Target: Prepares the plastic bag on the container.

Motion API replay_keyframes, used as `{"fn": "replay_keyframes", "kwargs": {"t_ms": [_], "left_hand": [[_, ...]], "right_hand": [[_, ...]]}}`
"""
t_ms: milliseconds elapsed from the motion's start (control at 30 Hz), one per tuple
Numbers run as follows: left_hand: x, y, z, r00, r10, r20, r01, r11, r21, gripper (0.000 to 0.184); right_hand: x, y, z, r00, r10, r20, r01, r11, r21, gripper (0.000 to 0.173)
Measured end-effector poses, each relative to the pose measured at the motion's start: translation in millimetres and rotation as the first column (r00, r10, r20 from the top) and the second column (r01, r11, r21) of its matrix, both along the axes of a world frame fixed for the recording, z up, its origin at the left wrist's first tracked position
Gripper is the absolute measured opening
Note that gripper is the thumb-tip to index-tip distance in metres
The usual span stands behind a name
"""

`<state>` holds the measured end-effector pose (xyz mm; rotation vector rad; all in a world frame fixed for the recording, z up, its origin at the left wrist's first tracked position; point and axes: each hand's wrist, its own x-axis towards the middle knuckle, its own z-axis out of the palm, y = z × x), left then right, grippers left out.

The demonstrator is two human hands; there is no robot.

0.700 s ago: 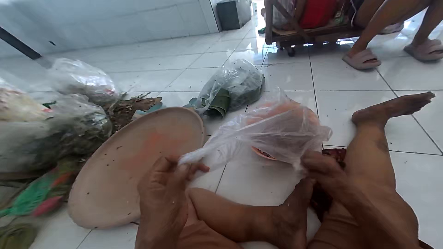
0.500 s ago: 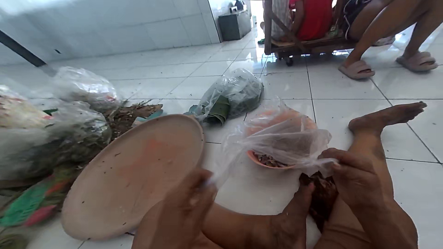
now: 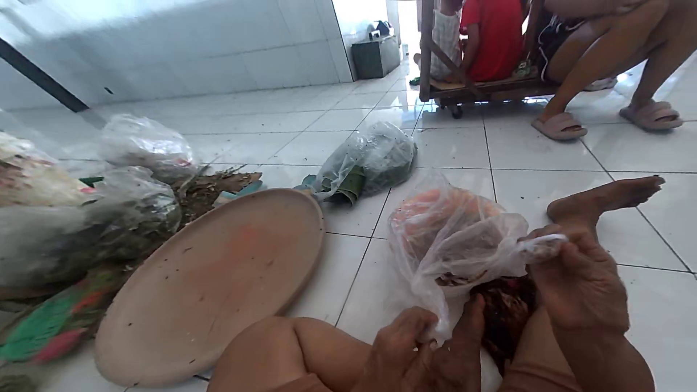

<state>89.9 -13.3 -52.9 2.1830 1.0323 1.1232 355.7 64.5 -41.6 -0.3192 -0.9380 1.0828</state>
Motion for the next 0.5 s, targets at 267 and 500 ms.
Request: {"fn": "replay_keyframes", "kwargs": {"t_ms": [267,500], "left_hand": [[17,-14,16,0.990,-0.135,0.041,0.136,0.990,-0.026,0.020],[5,-25,48,0.965,0.043,0.258,-0.003,0.988,-0.152,0.027]], "right_hand": [[3,-15,16,0.995,-0.015,0.101,0.005,0.995,0.102,0.012],[-16,-34,22,0.981,-0.007,0.193,-0.023,0.988,0.152,0.012]]}}
